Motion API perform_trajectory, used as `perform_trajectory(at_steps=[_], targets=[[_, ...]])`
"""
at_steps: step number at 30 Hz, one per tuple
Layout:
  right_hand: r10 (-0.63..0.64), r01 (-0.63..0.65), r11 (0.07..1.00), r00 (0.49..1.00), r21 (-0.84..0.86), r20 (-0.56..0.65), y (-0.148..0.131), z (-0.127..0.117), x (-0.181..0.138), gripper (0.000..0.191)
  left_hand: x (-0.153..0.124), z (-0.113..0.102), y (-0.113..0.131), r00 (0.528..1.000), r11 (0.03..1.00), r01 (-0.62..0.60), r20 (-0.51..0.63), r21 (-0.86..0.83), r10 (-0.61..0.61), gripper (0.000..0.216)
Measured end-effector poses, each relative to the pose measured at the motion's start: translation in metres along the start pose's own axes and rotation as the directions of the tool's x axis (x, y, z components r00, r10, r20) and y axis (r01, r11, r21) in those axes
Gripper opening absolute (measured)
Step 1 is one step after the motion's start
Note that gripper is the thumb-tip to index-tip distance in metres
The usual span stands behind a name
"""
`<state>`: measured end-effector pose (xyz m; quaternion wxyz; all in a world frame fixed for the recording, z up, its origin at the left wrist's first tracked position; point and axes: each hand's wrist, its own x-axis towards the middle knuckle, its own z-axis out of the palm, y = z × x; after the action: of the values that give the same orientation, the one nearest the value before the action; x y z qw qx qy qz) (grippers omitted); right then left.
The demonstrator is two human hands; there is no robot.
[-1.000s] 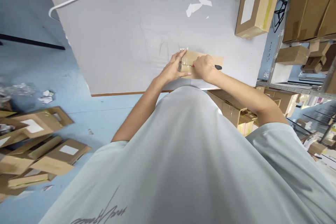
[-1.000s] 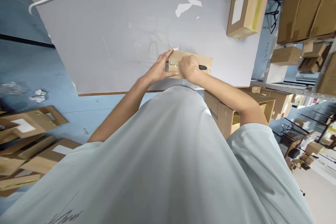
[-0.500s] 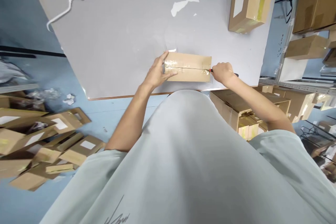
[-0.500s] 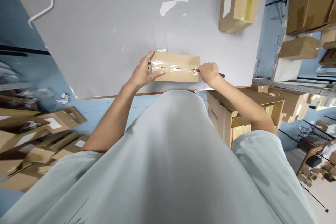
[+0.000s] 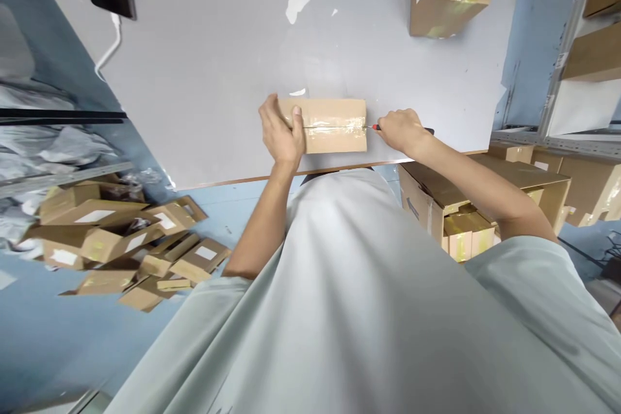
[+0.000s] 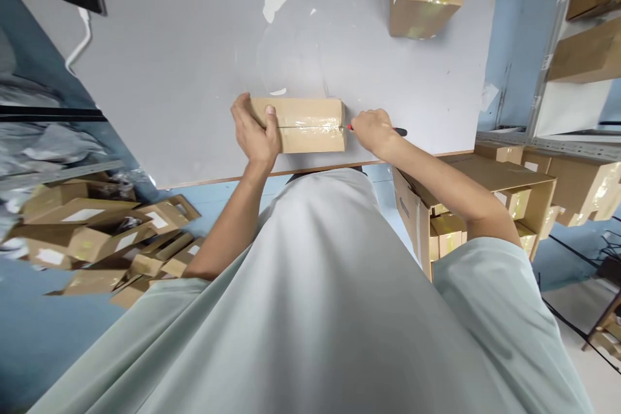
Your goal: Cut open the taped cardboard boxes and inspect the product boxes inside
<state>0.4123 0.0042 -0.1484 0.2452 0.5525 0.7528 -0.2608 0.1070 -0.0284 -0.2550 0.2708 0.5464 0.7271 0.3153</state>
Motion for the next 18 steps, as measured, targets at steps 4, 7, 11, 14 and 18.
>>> perform_trajectory(at_steps=[4,7,11,14,18], targets=[[-0.094,0.094,0.996,0.996,0.004,-0.013,0.008,-0.001,0.004,0.037,-0.001,-0.002,0.001,1.000,1.000,-0.009,0.023,0.021,0.008,0.074],[-0.123,0.124,0.988,0.992,0.088,-0.019,0.037,-0.001,-0.007,0.039,-0.001,-0.006,-0.004,0.999,1.000,-0.017,0.029,0.025,0.016,0.074],[-0.002,0.069,0.918,0.986,0.390,-0.169,0.071,0.024,-0.022,0.046,0.009,-0.023,-0.023,1.000,1.000,-0.018,0.000,-0.011,0.018,0.073],[0.183,0.074,0.617,0.954,0.783,-0.235,0.057,0.058,-0.013,0.052,0.020,-0.042,-0.044,0.999,1.000,-0.001,-0.042,-0.014,0.000,0.078],[0.327,0.092,0.240,0.930,0.966,-0.170,-0.015,0.086,0.014,0.059,0.030,-0.067,-0.072,0.992,0.995,0.093,-0.084,0.031,-0.090,0.085]])
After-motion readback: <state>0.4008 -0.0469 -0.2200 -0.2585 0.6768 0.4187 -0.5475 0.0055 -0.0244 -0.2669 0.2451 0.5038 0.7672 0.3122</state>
